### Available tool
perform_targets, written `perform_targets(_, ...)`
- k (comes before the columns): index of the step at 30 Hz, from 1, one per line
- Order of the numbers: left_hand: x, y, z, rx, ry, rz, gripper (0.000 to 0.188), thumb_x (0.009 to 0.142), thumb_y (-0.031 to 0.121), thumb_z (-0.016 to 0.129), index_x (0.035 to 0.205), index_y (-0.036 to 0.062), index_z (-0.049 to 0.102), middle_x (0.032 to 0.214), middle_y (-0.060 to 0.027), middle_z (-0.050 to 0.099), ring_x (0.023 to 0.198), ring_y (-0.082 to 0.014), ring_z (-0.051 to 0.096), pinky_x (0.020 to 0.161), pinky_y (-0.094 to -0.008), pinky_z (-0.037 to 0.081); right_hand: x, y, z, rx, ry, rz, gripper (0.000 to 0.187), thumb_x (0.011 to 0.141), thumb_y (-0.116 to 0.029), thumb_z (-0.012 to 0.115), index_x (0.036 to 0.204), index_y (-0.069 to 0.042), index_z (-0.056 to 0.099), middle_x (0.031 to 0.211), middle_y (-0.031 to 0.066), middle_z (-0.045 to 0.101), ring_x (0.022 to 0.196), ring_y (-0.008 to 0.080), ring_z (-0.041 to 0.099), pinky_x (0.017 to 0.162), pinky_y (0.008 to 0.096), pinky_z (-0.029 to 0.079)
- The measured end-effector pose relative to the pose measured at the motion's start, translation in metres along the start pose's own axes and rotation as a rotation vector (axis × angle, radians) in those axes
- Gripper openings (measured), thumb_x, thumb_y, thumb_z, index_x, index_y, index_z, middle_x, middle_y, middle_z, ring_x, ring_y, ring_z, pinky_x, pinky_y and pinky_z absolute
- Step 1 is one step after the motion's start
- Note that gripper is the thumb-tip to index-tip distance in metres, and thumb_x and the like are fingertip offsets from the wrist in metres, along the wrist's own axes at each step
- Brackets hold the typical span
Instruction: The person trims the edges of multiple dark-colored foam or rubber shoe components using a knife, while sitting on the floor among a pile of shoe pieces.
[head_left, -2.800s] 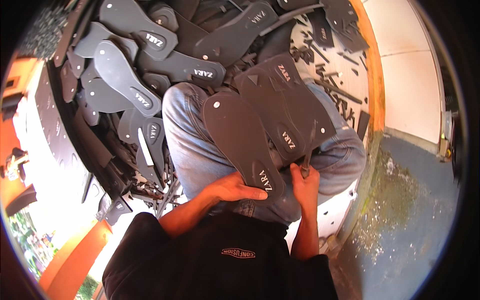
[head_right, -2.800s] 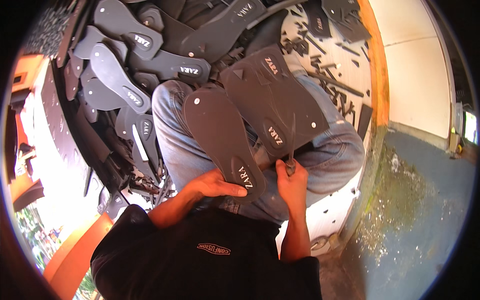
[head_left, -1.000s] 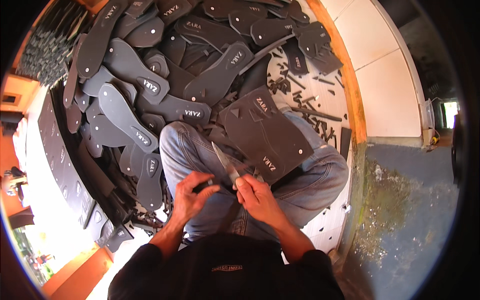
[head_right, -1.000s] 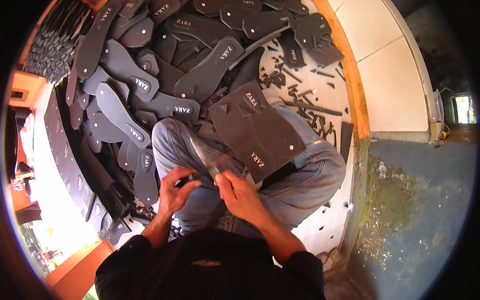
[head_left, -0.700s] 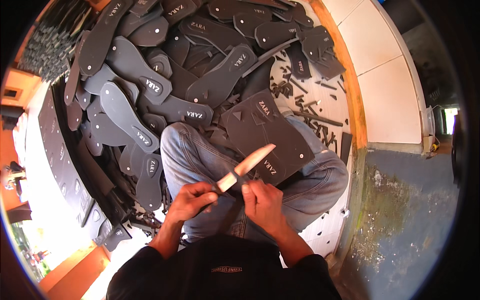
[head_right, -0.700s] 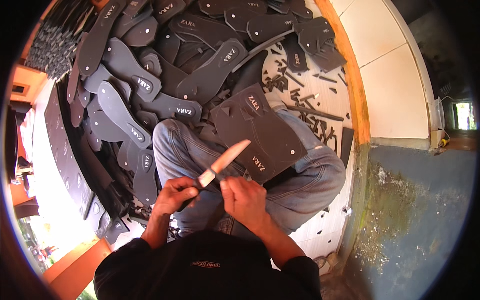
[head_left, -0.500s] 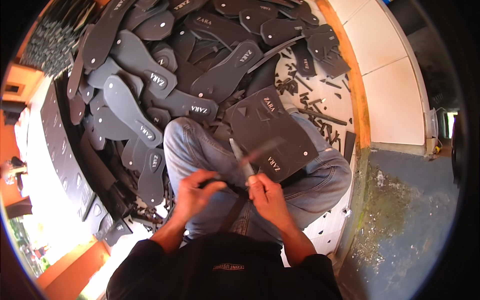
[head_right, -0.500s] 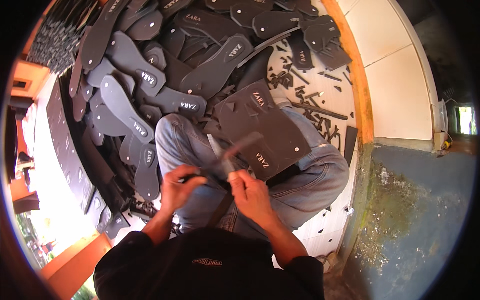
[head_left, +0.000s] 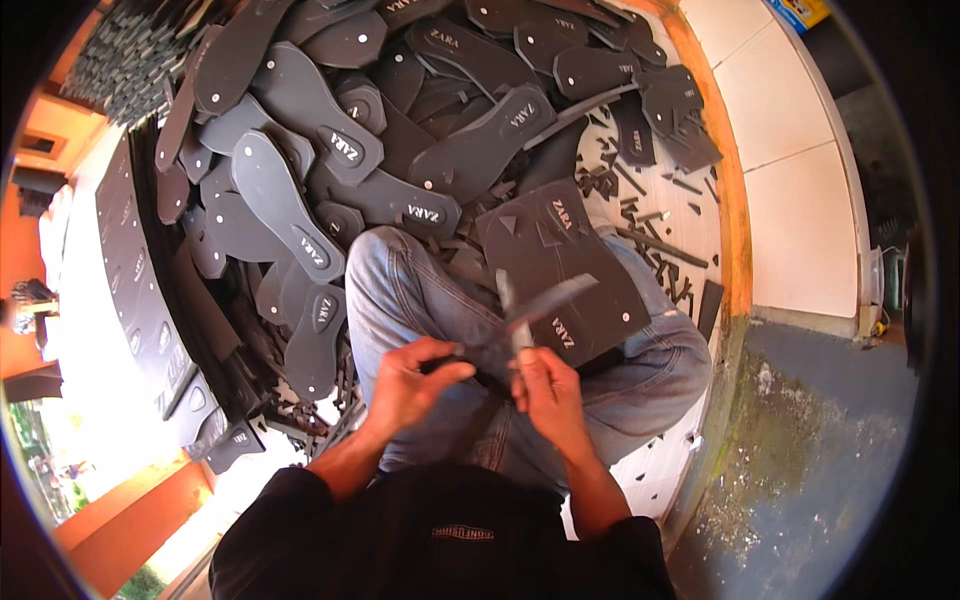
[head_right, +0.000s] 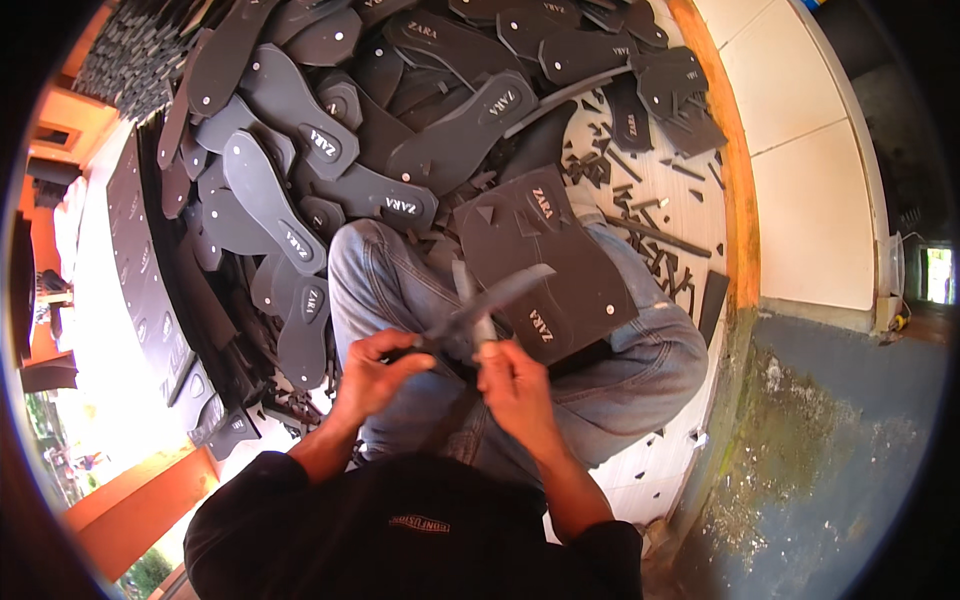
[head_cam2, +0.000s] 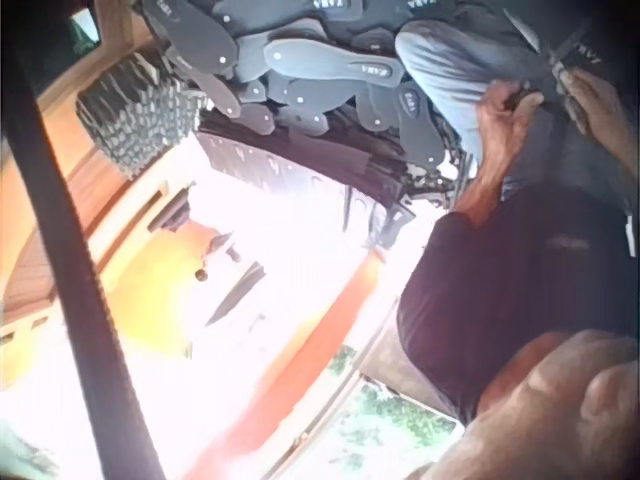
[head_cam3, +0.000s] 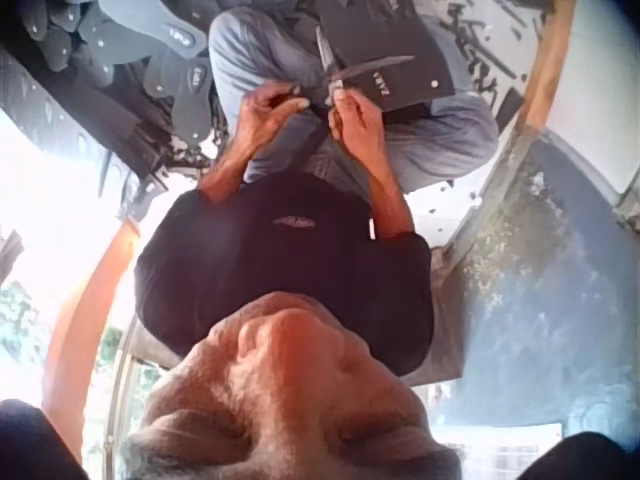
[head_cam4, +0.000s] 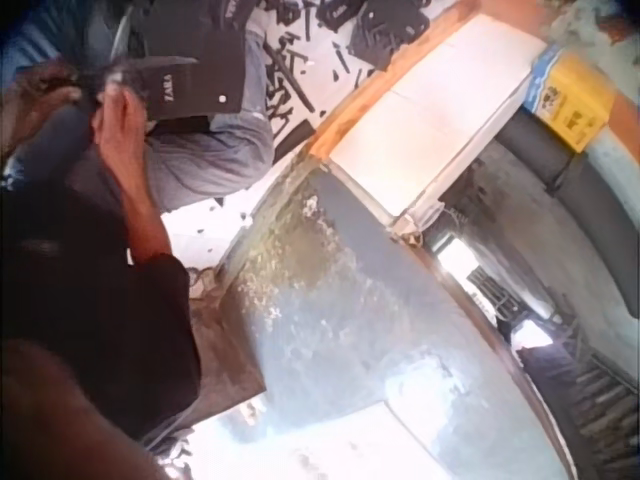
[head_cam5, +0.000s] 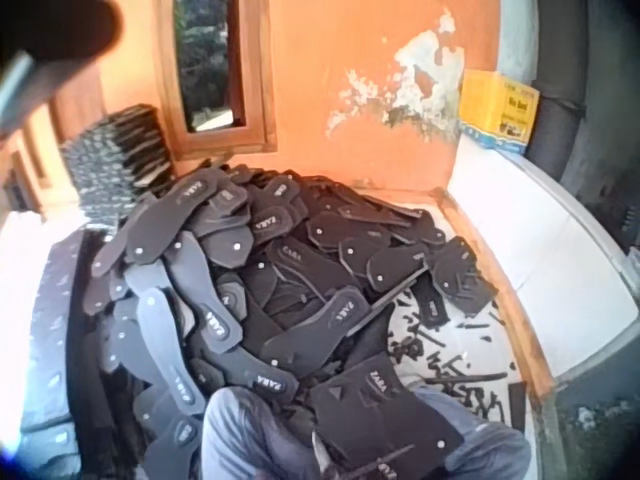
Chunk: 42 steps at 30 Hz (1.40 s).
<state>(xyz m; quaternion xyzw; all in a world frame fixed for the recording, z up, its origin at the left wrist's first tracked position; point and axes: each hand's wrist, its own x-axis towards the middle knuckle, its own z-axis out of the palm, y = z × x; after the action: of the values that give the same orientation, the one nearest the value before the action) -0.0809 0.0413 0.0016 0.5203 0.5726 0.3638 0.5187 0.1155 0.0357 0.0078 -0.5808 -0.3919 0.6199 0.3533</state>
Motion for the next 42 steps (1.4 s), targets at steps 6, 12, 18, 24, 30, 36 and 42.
perform_targets(6, 0.014, -0.024, -0.027, 0.113, 0.1, -0.133, 0.022, 0.077, 0.014, 0.073, 0.091, -0.0024, 0.065, 0.071, -0.0059, 0.063, 0.061, -0.0143, 0.058, 0.058, -0.0267, 0.047, 0.001, -0.002, -0.024, 0.047, -0.004, 0.016, 0.027, 0.095, -0.021, 0.047, 0.08, 0.001, 0.055, 0.054, 0.0036, 0.05, 0.042, 0.0108, 0.044, 0.041, 0.0252, 0.034)
perform_targets(12, 0.009, -0.005, -0.043, -0.308, -0.129, -0.361, 0.019, 0.081, 0.015, 0.067, 0.082, -0.0035, 0.062, 0.066, -0.01, 0.062, 0.047, -0.0136, 0.056, 0.043, -0.0246, 0.043, 0.003, 0.013, -0.021, -0.822, 0.376, -0.332, 0.026, 0.091, -0.023, 0.052, 0.077, -0.003, 0.058, 0.058, 0.0104, 0.056, 0.048, 0.0267, 0.054, 0.046, 0.0347, 0.041)
perform_targets(18, 0.007, -0.019, -0.014, 0.164, 0.138, -0.036, 0.022, 0.073, 0.008, 0.076, 0.088, -0.0037, 0.066, 0.069, -0.0012, 0.061, 0.06, -0.009, 0.051, 0.059, -0.0219, 0.041, 0.004, 0.001, -0.021, 0.264, -0.034, 0.136, 0.029, 0.096, -0.025, 0.046, 0.085, 0.001, 0.056, 0.055, 0.002, 0.05, 0.044, 0.0073, 0.044, 0.041, 0.0216, 0.033)
perform_targets(24, 0.0, -0.009, -0.017, -0.346, -0.282, -0.43, 0.02, 0.08, 0.016, 0.068, 0.087, -0.0016, 0.064, 0.068, -0.006, 0.063, 0.052, -0.0116, 0.055, 0.05, -0.0239, 0.043, 0.004, 0.0, 0.004, -0.6, 0.255, -0.657, 0.024, 0.091, -0.02, 0.052, 0.075, -0.002, 0.056, 0.058, 0.0125, 0.054, 0.046, 0.0287, 0.055, 0.045, 0.0372, 0.042)
perform_targets(30, -0.006, -0.023, -0.016, -0.147, 0.122, -0.222, 0.019, 0.075, 0.01, 0.074, 0.087, -0.0016, 0.065, 0.068, -0.0041, 0.061, 0.058, -0.0075, 0.052, 0.055, -0.0209, 0.042, 0.007, 0.005, 0.003, -0.466, 0.141, -0.251, 0.029, 0.094, -0.023, 0.048, 0.077, -0.002, 0.058, 0.057, 0.009, 0.055, 0.049, 0.0219, 0.055, 0.046, 0.0336, 0.041)
perform_targets(36, -0.024, -0.082, -0.103, 0.232, 0.655, -0.284, 0.025, 0.078, 0.016, 0.073, 0.092, -0.0026, 0.066, 0.071, -0.0014, 0.061, 0.06, -0.0081, 0.052, 0.055, -0.0227, 0.044, -0.004, 0.01, -0.043, 0.079, 0.112, 0.038, 0.03, 0.096, -0.027, 0.046, 0.086, -0.001, 0.058, 0.057, 0.0009, 0.049, 0.046, 0.0064, 0.042, 0.043, 0.0213, 0.033)
perform_targets(42, -0.071, -0.108, -0.144, 0.371, 0.767, -0.29, 0.028, 0.082, 0.027, 0.07, 0.09, 0.0001, 0.065, 0.069, -0.0001, 0.061, 0.059, -0.0084, 0.053, 0.055, -0.0231, 0.043, -0.015, 0.024, -0.07, 0.02, 0.456, -0.058, 0.031, 0.098, -0.027, 0.044, 0.088, 0.0, 0.056, 0.06, 0.0019, 0.05, 0.047, 0.0058, 0.042, 0.043, 0.0203, 0.034)
